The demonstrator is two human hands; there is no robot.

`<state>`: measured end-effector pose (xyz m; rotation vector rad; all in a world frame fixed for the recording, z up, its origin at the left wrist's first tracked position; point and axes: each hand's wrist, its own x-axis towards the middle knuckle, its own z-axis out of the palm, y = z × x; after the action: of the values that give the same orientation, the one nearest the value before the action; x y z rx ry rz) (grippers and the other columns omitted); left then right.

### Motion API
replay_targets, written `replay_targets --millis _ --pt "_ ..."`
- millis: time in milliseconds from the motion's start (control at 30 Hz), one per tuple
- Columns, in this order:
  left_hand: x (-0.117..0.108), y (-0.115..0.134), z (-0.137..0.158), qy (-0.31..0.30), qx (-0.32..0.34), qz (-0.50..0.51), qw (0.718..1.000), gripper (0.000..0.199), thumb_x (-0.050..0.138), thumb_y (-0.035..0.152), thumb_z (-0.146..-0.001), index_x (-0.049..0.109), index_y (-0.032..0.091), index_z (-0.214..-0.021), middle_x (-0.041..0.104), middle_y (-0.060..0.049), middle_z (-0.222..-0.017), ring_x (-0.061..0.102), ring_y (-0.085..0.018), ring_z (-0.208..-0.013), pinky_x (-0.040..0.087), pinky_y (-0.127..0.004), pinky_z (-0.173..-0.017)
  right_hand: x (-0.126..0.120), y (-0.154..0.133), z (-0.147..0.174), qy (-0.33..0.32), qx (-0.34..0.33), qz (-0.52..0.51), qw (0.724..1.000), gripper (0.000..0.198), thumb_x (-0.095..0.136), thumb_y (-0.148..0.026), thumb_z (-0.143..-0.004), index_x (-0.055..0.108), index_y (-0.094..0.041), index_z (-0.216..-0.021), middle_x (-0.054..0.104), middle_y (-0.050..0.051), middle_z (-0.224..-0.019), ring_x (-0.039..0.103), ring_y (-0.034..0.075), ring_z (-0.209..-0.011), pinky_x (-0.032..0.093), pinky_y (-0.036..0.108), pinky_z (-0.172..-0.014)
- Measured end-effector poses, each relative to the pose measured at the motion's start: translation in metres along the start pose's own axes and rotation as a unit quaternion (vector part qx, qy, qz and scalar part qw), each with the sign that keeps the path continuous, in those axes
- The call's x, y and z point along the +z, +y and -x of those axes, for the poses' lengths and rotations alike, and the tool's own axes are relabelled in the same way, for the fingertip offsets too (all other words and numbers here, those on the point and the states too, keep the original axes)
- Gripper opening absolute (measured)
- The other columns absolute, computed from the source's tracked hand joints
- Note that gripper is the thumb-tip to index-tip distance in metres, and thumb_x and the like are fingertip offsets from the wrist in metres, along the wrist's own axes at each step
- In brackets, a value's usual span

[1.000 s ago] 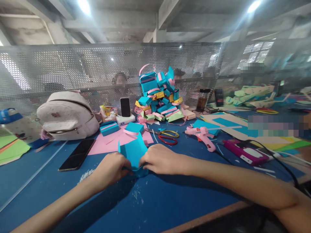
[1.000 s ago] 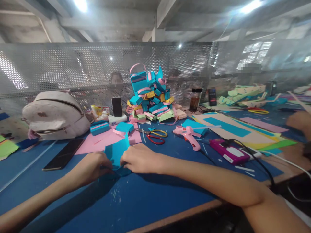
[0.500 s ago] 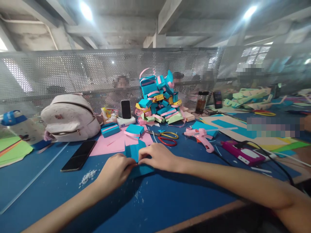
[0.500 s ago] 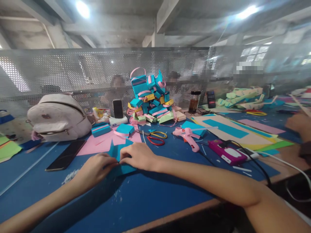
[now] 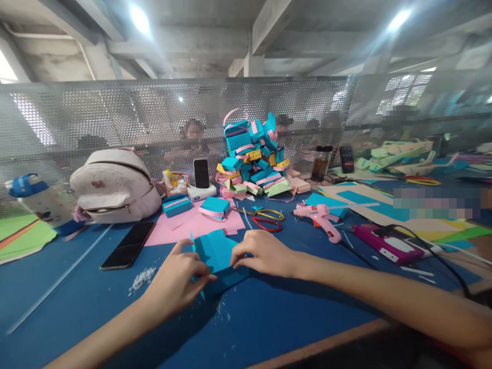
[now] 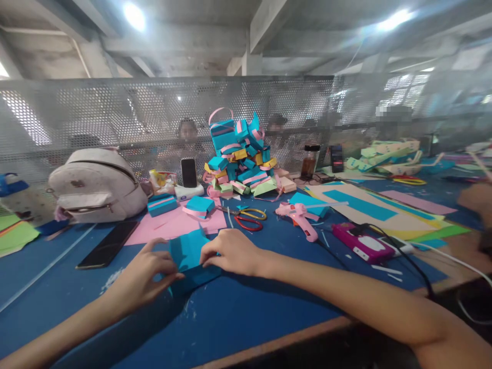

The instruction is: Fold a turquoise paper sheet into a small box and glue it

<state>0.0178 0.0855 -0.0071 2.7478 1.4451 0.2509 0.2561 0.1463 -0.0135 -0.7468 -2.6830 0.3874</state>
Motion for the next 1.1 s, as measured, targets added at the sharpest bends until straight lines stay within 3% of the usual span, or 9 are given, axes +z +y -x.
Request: replay_targets --millis 300,400,533,633,867,1100 --pt "0.010 0.002 -0.012 0.030 0.006 0.041 0.999 0.033 0.058 0.042 -0.093 0.072 0.021 -0.072 0.072 0.001 -0.068 0.061 -0.016 -0.065 0.034 -0.044 -0.103 -0.004 -0.006 -0.008 -0.026 -0.058 0.082 0.995 0.014 0.067 -0.030 -0.090 0.072 -0.023 -0.101 0.073 0.003 -0.094 0.062 0.019 -0.090 0.038 0.030 -0.077" --pt "0.016 0.005 -0.018 0.045 0.018 0.059 0.997 0.023 0.069 0.044 -0.085 0.073 0.022 -0.080 0.074 0.000 -0.074 0.064 -0.017 -0.070 0.032 -0.047 -0.104 -0.003 -0.008 -0.010 -0.043 -0.068 0.096 0.992 0.016 0.067 -0.031 -0.089 0.072 -0.023 -0.102 0.073 0.003 -0.094 0.062 0.020 -0.088 0.038 0.030 -0.075" --pt "0.022 0.007 -0.018 0.024 0.034 0.056 0.998 0.023 0.082 0.035 -0.072 0.073 0.024 -0.090 0.075 0.000 -0.082 0.068 -0.022 -0.083 0.028 -0.052 -0.108 -0.006 -0.005 -0.010 -0.067 -0.098 0.118 0.986 0.014 0.064 -0.016 -0.089 0.072 -0.023 -0.097 0.073 0.002 -0.090 0.062 0.019 -0.087 0.038 0.030 -0.076" --pt "0.025 0.009 -0.018 0.022 0.044 0.040 0.998 0.016 0.079 0.024 -0.074 0.072 0.025 -0.088 0.074 0.000 -0.084 0.068 -0.022 -0.086 0.027 -0.053 -0.109 -0.007 -0.004 -0.010 -0.085 -0.122 0.140 0.979 0.020 0.061 -0.009 -0.086 0.072 -0.022 -0.097 0.073 0.003 -0.087 0.062 0.018 -0.087 0.038 0.030 -0.079" --pt "0.021 0.010 -0.026 -0.008 0.073 0.039 0.997 0.008 0.077 0.027 -0.076 0.072 0.025 -0.083 0.075 0.000 -0.081 0.069 -0.021 -0.087 0.022 -0.054 -0.113 0.003 -0.008 -0.015 -0.118 -0.136 0.165 0.970 0.012 0.067 -0.017 -0.084 0.072 -0.017 -0.095 0.074 0.005 -0.092 0.064 0.019 -0.085 0.038 0.031 -0.078" --pt "0.009 -0.012 -0.025 -0.022 0.069 0.022 0.997 0.010 0.072 0.019 -0.077 0.074 0.027 -0.083 0.077 0.003 -0.083 0.070 -0.018 -0.082 0.023 -0.048 -0.114 0.003 0.001 -0.014 -0.114 -0.160 0.140 0.971 0.012 0.067 -0.017 -0.086 0.073 -0.023 -0.095 0.074 0.001 -0.092 0.064 0.017 -0.090 0.037 0.029 -0.079"
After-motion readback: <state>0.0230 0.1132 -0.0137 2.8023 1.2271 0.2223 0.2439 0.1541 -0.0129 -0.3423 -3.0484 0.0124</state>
